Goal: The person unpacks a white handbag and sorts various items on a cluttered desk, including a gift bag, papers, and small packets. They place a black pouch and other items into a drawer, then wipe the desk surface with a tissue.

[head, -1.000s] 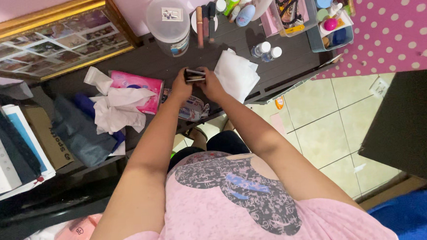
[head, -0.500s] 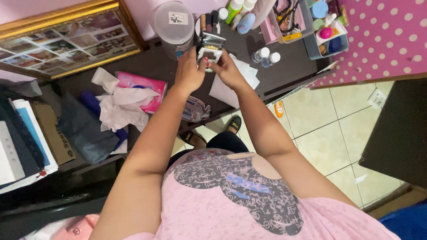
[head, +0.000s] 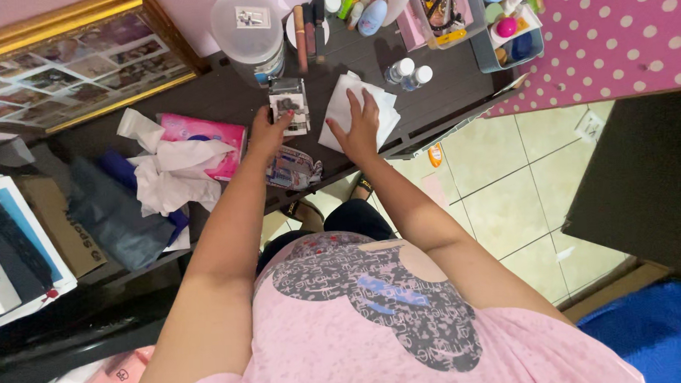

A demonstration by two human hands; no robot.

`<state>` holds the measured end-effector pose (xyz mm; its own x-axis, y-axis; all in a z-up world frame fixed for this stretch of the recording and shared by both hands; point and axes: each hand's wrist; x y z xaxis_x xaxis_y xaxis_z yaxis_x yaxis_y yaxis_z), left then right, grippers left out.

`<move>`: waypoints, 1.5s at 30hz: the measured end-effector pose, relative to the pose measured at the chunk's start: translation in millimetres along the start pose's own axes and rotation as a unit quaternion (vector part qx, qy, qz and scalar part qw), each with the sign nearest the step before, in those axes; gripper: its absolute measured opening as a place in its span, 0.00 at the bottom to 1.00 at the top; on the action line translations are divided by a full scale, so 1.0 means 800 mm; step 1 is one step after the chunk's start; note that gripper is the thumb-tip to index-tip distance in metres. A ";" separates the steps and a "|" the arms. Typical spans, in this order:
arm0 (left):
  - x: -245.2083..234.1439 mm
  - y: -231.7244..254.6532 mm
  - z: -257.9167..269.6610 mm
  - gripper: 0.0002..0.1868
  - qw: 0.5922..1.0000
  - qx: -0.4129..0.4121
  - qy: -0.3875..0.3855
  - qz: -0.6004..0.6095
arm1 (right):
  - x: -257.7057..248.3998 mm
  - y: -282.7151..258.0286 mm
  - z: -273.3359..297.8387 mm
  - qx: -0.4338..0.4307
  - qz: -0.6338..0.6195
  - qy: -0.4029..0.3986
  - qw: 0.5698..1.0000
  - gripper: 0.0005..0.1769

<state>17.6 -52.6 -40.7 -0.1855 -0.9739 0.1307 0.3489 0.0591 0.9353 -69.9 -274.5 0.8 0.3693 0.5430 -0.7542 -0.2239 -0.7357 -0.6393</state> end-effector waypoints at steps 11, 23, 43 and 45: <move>-0.010 0.052 0.023 0.28 0.986 -0.098 -0.105 -0.087 | 0.033 0.071 -0.042 0.152 0.201 -0.331 0.909 0.26; -0.153 0.116 0.102 0.20 0.921 -0.043 -0.130 0.364 | 0.051 -0.116 -0.074 0.228 -0.405 -0.534 0.706 0.24; 0.043 -0.026 -0.005 0.30 0.988 0.063 -0.117 -0.074 | 0.015 0.000 -0.036 0.271 -0.421 -0.450 0.740 0.29; 0.053 -0.032 -0.006 0.31 0.985 0.053 -0.122 -0.113 | 0.007 0.024 -0.036 0.255 -0.429 -0.433 0.751 0.29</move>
<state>5.5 -96.9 -60.5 -0.4678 -0.8836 -0.0209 0.1783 -0.1175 0.9769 -46.3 -297.0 -11.6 -0.1007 0.9507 0.2933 -0.6363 0.1650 -0.7535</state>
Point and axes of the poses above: each hand's wrist, its own z-axis away from the middle knuckle, its own x-axis out of the palm, y = z × x, and after that the axes turned 10 degrees about x, right-handed
